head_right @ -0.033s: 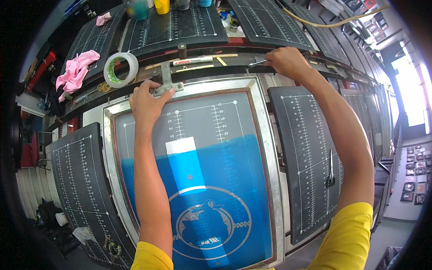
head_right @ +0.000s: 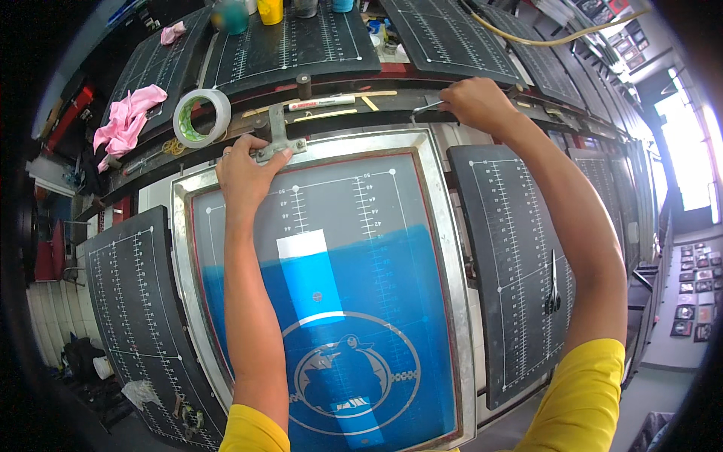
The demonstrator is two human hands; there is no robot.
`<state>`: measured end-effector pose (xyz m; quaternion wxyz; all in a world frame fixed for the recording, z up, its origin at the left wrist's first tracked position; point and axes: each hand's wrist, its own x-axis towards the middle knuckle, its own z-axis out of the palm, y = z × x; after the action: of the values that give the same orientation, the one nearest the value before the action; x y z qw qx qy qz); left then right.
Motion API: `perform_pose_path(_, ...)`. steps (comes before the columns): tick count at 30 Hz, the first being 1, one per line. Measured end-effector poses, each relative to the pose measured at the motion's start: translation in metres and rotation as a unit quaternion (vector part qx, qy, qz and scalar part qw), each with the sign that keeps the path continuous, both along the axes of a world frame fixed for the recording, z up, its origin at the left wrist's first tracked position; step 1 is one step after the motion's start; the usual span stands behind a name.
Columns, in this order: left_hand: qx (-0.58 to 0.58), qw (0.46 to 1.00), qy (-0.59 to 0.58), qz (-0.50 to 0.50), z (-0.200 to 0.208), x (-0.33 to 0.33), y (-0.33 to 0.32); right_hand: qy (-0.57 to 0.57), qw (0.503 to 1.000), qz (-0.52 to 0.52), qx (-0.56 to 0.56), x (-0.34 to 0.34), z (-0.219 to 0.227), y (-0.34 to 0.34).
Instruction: The person prepares a screen for printing by applying adhesive tape to the edges of the frame and using a tool to smooth it down. The person then adjusts the frame on a large printing table and uses a squeegee-like tool to apply material to the screen.
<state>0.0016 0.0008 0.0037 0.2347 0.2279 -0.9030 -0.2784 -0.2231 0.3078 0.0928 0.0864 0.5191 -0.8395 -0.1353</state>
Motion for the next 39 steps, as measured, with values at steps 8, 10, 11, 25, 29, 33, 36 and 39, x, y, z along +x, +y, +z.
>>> perform_pose_path(8, 0.010, 1.000, -0.002, 0.005, -0.001, -0.001, 0.000, 0.107, 0.966, 0.009, 0.234, 0.043, 0.017, -0.077)
perform_pose_path(10, 0.005, 1.000, -0.002, 0.003, -0.002, -0.002, 0.000, 0.129, 0.970, 0.051, 0.197, 0.039, 0.009, -0.080)
perform_pose_path(11, 0.006, 1.000, -0.002, 0.000, -0.002, -0.002, 0.000, 0.123, 0.970, 0.040, 0.205, 0.040, 0.011, -0.084)
perform_pose_path(25, 0.018, 1.000, 0.003, -0.007, 0.001, -0.001, 0.000, -0.059, 0.994, -0.068, -0.062, -0.012, -0.016, 0.009)
perform_pose_path(29, 0.015, 1.000, -0.006, -0.001, 0.001, -0.001, 0.001, -0.039, 0.996, -0.076, -0.018, 0.004, 0.009, 0.000)
perform_pose_path(33, 0.021, 1.000, -0.010, -0.001, 0.002, 0.000, 0.001, -0.002, 0.999, -0.027, 0.041, 0.007, 0.009, -0.013)
perform_pose_path(36, 0.015, 1.000, -0.002, 0.001, 0.002, -0.001, 0.003, 0.052, 0.993, 0.015, 0.102, 0.012, 0.010, -0.028)
perform_pose_path(39, 0.021, 1.000, -0.013, 0.000, 0.004, -0.001, 0.002, 0.094, 0.985, 0.038, 0.141, 0.025, 0.016, -0.052)
